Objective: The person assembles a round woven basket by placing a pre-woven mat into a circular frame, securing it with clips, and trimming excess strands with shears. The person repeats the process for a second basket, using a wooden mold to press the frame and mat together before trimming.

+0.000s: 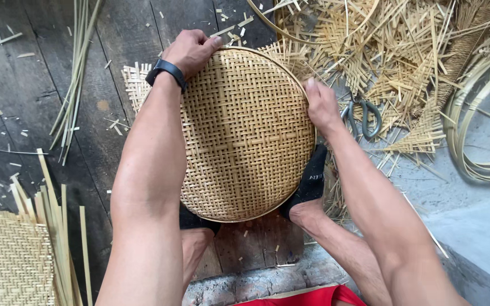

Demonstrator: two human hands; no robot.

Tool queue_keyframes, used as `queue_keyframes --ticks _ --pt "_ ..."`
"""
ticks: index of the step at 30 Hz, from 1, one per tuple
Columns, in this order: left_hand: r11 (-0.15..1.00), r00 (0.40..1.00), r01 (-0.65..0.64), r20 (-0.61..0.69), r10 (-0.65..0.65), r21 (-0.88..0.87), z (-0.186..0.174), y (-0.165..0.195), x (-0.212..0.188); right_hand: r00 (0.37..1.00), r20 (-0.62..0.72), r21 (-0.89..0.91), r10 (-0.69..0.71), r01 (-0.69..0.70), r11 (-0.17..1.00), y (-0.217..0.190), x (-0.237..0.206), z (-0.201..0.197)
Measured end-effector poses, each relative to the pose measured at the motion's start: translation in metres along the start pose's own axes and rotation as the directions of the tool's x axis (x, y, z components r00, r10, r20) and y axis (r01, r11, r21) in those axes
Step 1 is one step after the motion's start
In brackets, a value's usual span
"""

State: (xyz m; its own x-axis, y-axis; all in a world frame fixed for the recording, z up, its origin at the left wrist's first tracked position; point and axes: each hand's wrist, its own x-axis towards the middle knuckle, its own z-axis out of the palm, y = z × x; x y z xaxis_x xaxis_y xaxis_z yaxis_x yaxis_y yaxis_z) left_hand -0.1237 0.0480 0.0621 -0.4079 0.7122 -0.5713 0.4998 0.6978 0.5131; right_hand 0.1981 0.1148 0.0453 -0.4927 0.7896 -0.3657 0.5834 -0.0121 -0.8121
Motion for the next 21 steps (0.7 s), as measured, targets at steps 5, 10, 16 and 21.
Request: queue_keyframes --ticks 5,10,16,21 --pt "0.999 1.0 0.031 -0.005 -0.031 -0.021 0.006 -0.005 0.003 0.983 0.172 0.526 0.06 -0.143 0.839 0.025 -0.013 0.007" --pt "1.0 1.0 0.012 -0.022 -0.011 0.008 0.001 0.004 -0.006 0.99 0.14 0.485 -0.014 -0.056 0.873 0.034 -0.008 0.008" --pt "0.997 0.998 0.014 0.065 -0.01 -0.073 -0.014 0.013 -0.012 0.982 -0.142 -0.263 -0.122 0.081 0.961 -0.009 -0.003 0.007" --pt "0.892 0.985 -0.057 0.12 0.124 -0.449 -0.009 -0.005 -0.001 0.806 -0.119 -0.058 -0.58 0.578 0.814 -0.114 0.063 0.067"
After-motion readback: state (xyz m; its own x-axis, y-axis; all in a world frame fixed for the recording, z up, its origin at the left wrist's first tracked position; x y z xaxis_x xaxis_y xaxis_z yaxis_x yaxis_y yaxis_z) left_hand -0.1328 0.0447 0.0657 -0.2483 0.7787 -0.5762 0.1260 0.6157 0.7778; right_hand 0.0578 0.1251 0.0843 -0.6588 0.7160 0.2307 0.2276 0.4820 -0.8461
